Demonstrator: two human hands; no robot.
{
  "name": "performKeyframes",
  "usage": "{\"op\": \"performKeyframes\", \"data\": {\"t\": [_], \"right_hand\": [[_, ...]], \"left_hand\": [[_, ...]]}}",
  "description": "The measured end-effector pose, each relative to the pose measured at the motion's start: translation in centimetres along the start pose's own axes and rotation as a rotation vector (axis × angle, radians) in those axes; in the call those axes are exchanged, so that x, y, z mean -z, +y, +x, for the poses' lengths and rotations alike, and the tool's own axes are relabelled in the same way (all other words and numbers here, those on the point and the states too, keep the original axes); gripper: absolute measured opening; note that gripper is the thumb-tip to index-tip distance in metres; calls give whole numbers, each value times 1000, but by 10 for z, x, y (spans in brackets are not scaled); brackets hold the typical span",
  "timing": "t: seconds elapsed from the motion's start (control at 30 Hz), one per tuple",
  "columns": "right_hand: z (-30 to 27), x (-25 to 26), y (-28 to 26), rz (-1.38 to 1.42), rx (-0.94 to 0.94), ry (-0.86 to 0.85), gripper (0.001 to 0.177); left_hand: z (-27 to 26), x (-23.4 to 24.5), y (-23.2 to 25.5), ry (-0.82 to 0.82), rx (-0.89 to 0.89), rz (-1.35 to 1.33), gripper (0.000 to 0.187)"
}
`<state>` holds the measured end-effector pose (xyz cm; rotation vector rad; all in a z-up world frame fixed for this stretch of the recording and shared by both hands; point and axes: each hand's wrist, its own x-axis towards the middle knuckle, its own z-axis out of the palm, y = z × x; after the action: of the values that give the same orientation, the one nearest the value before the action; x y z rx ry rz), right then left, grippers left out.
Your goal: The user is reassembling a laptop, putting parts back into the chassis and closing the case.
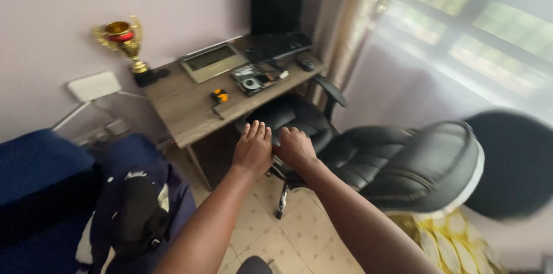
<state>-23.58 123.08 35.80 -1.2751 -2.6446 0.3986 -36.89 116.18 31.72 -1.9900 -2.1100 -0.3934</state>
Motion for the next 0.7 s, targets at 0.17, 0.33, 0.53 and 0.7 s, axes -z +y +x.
{"op": "performKeyframes", "data": {"t": [0.17, 0.33, 0.53, 0.7], "right_hand": [[58, -24, -32, 38, 121, -66, 44], [132, -60, -63, 71, 198, -92, 37], [225, -110, -102, 51, 289, -75, 46], [276, -119, -140, 85, 274, -125, 40]], "left_hand": [[3, 16, -47, -73, 160, 0, 67], [21, 5, -111, -87, 260, -12, 69], [53, -14, -194, -120, 311, 8, 74], [70, -50, -259, -60, 345, 6, 56]]}}
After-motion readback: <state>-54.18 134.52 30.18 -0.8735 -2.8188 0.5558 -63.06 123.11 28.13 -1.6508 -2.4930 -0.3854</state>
